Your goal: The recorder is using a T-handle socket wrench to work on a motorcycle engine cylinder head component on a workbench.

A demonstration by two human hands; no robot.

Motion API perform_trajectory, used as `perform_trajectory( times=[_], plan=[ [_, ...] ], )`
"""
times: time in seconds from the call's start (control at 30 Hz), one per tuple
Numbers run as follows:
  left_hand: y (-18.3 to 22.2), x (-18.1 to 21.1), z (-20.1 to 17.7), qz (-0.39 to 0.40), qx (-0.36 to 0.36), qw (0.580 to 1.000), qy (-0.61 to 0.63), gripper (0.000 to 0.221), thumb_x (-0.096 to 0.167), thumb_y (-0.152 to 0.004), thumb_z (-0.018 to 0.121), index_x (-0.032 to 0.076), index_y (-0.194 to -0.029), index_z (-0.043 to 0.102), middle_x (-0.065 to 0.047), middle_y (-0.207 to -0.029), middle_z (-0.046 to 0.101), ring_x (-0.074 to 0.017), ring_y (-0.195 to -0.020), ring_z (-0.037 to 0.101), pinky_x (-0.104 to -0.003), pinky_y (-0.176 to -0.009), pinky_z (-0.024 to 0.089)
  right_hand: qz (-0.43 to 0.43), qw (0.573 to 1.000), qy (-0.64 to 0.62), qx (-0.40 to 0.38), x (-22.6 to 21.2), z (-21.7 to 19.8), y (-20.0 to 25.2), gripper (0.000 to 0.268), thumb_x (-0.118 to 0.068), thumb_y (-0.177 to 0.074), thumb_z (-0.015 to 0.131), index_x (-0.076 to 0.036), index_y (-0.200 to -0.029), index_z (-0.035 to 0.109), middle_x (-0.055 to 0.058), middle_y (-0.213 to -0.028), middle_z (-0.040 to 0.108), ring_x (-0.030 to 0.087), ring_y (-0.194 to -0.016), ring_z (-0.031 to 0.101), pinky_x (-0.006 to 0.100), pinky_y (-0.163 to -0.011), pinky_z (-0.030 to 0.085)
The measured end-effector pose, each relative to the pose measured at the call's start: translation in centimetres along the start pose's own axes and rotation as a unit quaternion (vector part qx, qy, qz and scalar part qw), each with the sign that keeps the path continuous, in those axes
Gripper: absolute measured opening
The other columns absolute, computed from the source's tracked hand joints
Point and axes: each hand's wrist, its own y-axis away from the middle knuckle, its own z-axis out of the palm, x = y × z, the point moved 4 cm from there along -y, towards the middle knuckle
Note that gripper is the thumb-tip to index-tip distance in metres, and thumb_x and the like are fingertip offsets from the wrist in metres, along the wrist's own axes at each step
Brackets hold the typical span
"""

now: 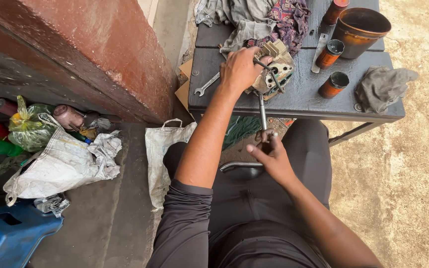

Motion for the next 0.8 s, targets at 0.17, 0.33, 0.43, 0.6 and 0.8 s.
perform_trajectory(
  times=[0.17,0.33,0.43,0.6,0.8],
  plan=[
    [-0.4,0.2,-0.4,-0.025,-0.055,0.998,-0.016,0.052,0.058,-0.091,0.066,0.021,-0.128,0.069,-0.008,-0.120,0.072,-0.0323,-0.117,0.065,-0.053,-0.093,0.050,0.109,0.909,-0.403,-0.010,-1.5,1.5,0.3,0.015,-0.027,-0.098,0.062,-0.019,-0.096,0.049,0.000,-0.107,0.061,0.014,-0.072,0.053,0.032,-0.066,0.046],
    [-1.0,-0.9,0.6,0.009,-0.036,0.999,0.000,0.058,0.058,-0.087,0.069,0.017,-0.129,0.067,-0.010,-0.120,0.070,-0.0295,-0.116,0.065,-0.050,-0.093,0.051,0.141,0.851,-0.505,-0.020,-0.2,2.5,0.0,0.018,-0.034,-0.102,0.059,-0.017,-0.101,0.059,0.000,-0.112,0.062,0.013,-0.072,0.051,0.032,-0.068,0.045],
    [-1.1,-0.9,0.8,-0.004,-0.050,0.999,0.003,0.058,0.056,-0.090,0.067,0.015,-0.130,0.067,-0.009,-0.122,0.070,-0.0276,-0.116,0.066,-0.052,-0.093,0.050,0.095,0.870,-0.482,-0.049,0.3,1.9,-0.1,0.014,-0.030,-0.105,0.061,-0.020,-0.098,0.055,0.000,-0.119,0.062,0.013,-0.079,0.051,0.033,-0.073,0.045],
    [-1.2,-1.7,1.5,0.013,-0.038,0.999,0.018,0.056,0.056,-0.090,0.066,0.015,-0.129,0.069,-0.008,-0.120,0.072,-0.0265,-0.115,0.068,-0.049,-0.096,0.052,0.138,0.764,-0.622,-0.106,-1.6,2.2,0.5,0.021,-0.036,-0.100,0.064,-0.016,-0.101,0.057,0.005,-0.122,0.060,0.014,-0.080,0.051,0.031,-0.072,0.045],
    [-1.2,-2.2,1.8,0.098,0.068,0.992,0.031,0.052,0.053,-0.089,0.069,0.022,-0.131,0.066,-0.006,-0.117,0.075,-0.0334,-0.110,0.068,-0.052,-0.089,0.053,0.088,0.900,-0.422,-0.062,0.1,1.8,0.3,0.027,-0.027,-0.094,0.067,-0.013,-0.111,0.051,0.004,-0.117,0.053,0.013,-0.080,0.049,0.030,-0.068,0.042]
  ],
)
